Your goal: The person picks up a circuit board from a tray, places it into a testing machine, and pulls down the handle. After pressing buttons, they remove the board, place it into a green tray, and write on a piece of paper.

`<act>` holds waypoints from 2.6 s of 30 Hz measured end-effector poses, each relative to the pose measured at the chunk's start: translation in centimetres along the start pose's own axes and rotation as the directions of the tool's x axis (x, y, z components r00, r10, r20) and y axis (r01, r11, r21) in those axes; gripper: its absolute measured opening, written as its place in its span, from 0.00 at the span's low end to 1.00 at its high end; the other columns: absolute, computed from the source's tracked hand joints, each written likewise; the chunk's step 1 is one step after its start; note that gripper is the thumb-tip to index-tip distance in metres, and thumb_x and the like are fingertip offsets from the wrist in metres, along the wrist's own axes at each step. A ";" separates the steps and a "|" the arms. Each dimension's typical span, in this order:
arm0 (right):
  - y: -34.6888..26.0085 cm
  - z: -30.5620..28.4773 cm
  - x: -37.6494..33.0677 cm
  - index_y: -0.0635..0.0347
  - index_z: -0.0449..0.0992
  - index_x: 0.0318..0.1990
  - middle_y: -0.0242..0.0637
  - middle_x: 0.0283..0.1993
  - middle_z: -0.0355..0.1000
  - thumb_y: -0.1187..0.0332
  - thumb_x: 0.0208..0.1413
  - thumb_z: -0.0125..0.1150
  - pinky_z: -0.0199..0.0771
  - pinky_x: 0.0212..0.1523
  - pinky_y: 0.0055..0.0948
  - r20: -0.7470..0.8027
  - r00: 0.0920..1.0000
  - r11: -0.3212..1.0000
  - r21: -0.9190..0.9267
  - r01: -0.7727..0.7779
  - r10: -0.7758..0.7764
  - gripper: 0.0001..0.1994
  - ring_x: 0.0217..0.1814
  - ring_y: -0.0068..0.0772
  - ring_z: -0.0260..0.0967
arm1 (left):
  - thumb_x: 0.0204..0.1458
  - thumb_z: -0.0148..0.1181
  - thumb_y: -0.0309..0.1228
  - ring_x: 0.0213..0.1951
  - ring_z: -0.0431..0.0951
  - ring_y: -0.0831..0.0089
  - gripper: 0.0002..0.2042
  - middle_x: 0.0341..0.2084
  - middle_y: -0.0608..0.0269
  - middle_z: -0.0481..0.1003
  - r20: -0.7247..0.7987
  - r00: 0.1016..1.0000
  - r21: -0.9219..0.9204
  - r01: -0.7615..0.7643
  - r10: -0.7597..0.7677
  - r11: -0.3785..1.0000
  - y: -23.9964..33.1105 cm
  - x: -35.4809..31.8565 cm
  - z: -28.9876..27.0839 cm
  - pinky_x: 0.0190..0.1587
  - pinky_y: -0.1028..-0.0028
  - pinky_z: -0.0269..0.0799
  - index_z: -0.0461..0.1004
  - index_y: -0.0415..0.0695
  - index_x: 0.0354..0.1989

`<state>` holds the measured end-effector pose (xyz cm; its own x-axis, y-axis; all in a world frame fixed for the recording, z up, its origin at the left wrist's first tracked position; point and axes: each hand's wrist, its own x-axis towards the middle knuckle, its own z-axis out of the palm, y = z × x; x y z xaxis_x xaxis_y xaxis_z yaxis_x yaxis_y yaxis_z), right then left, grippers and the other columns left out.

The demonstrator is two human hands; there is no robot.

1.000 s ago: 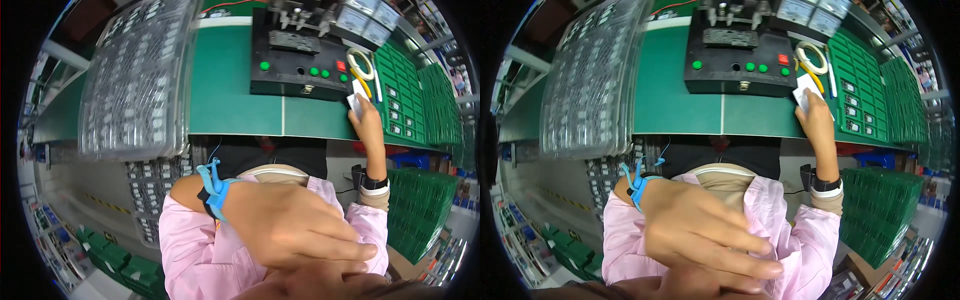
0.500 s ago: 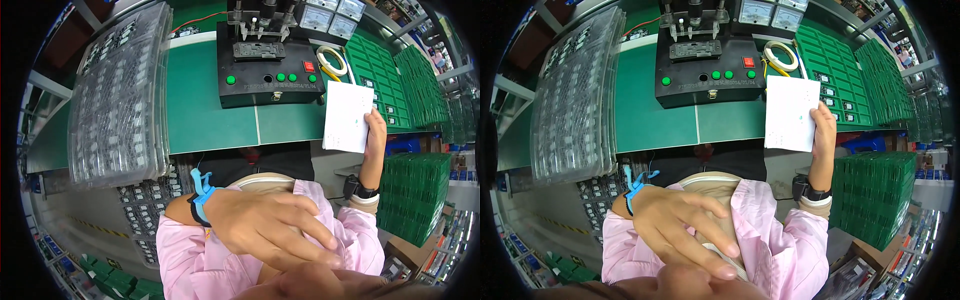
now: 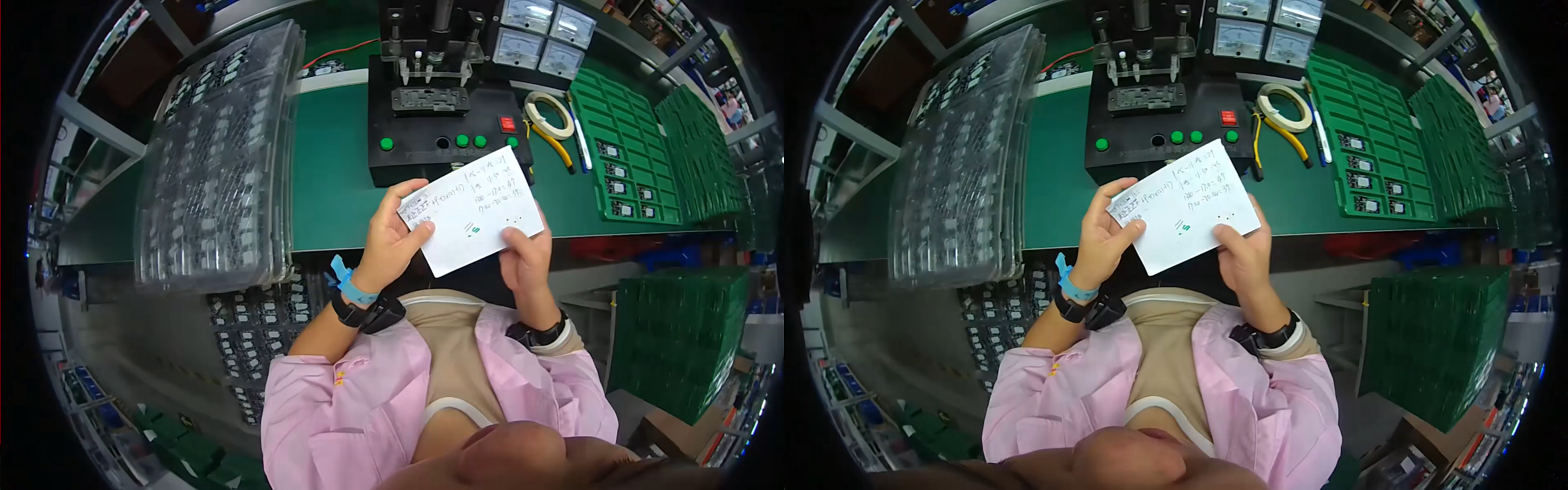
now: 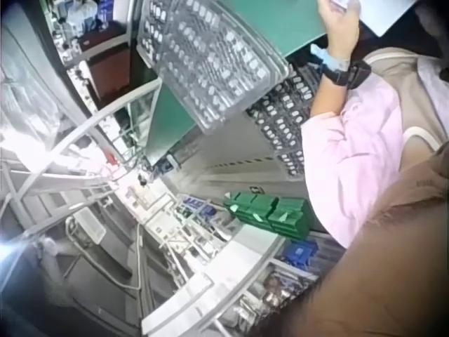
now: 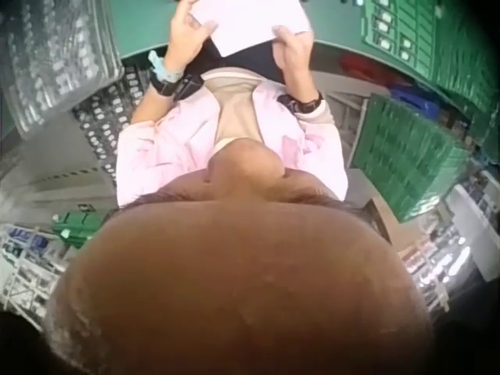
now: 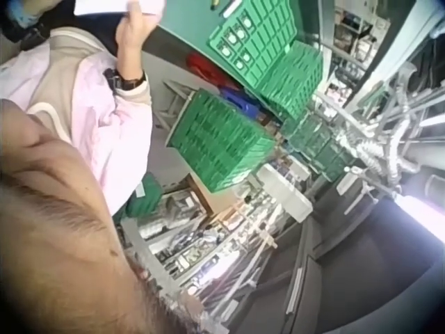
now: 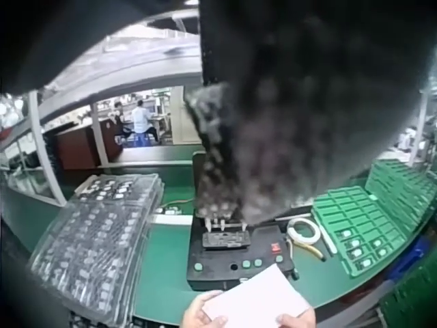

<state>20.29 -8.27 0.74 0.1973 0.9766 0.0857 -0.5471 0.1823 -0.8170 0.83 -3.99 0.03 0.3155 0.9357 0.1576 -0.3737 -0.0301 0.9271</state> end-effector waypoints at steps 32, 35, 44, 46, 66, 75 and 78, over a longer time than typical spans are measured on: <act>-9.1 -11.4 4.6 0.64 0.74 0.49 0.46 0.41 0.73 0.75 0.46 0.60 0.70 0.36 0.37 0.319 0.844 -0.475 -0.876 0.088 -0.432 0.19 0.35 0.44 0.71 | 0.52 0.54 0.16 0.38 0.80 0.66 0.15 0.37 0.49 0.76 0.306 0.952 0.528 -0.196 0.030 0.826 -1.4 2.2 0.5 0.40 0.73 0.76 0.71 0.31 0.49; -10.6 -11.8 7.8 0.64 0.75 0.45 0.49 0.40 0.72 0.72 0.46 0.62 0.71 0.39 0.41 0.291 0.885 -0.486 -0.870 0.087 -0.363 0.16 0.39 0.50 0.71 | 0.51 0.54 0.16 0.38 0.80 0.66 0.14 0.36 0.49 0.76 0.323 0.945 0.534 -0.218 0.042 0.817 -1.4 2.3 0.6 0.40 0.73 0.76 0.71 0.30 0.48; -9.2 -11.6 15.3 0.66 0.76 0.38 0.52 0.39 0.73 0.70 0.48 0.61 0.73 0.42 0.44 -0.016 0.992 -0.544 -0.835 -0.084 -0.128 0.11 0.42 0.51 0.73 | 0.51 0.55 0.17 0.37 0.80 0.65 0.12 0.36 0.49 0.76 0.318 0.945 0.544 -0.247 0.076 0.802 -1.4 2.0 0.7 0.40 0.73 0.76 0.72 0.30 0.46; -8.9 -12.0 16.1 0.67 0.76 0.35 0.53 0.36 0.74 0.70 0.47 0.59 0.74 0.39 0.45 -0.053 0.990 -0.537 -0.836 -0.116 -0.131 0.10 0.39 0.53 0.73 | 0.51 0.55 0.17 0.37 0.80 0.65 0.12 0.36 0.49 0.76 0.316 0.945 0.549 -0.256 0.086 0.795 -1.4 2.0 0.7 0.40 0.73 0.76 0.72 0.30 0.45; -6.4 -7.4 -0.1 0.69 0.77 0.39 0.30 0.21 0.68 0.76 0.55 0.53 0.56 0.17 0.17 0.113 0.963 0.891 -0.420 -0.175 0.243 0.08 0.17 0.14 0.58 | 0.51 0.61 0.26 0.29 0.77 0.57 0.11 0.29 0.49 0.74 0.555 0.831 0.639 -0.415 -0.015 0.648 -0.2 1.1 3.4 0.32 0.67 0.73 0.73 0.36 0.41; -4.9 -3.6 -0.5 0.70 0.78 0.33 0.41 0.20 0.72 0.76 0.51 0.54 0.62 0.15 0.21 0.237 0.843 0.839 -0.399 -0.369 0.483 0.08 0.13 0.22 0.64 | 0.52 0.59 0.32 0.24 0.73 0.54 0.10 0.21 0.51 0.71 0.697 0.717 0.571 -0.562 0.007 0.598 -1.1 0.2 4.1 0.27 0.63 0.69 0.71 0.36 0.31; -7.8 -3.8 -0.5 0.69 0.77 0.28 0.41 0.18 0.71 0.75 0.49 0.53 0.62 0.14 0.23 0.359 0.922 0.955 -0.295 -0.035 0.145 0.07 0.12 0.23 0.63 | 0.53 0.58 0.33 0.22 0.71 0.53 0.11 0.19 0.51 0.69 0.759 0.643 0.374 -0.563 0.106 0.737 -1.6 -0.6 3.7 0.26 0.62 0.67 0.69 0.37 0.28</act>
<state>27.56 -10.60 4.86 -0.1895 0.9679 0.1654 -0.2891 0.1059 -0.9514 4.43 -5.77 -0.32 0.8250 0.3319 0.4575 -0.1267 -0.6802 0.7220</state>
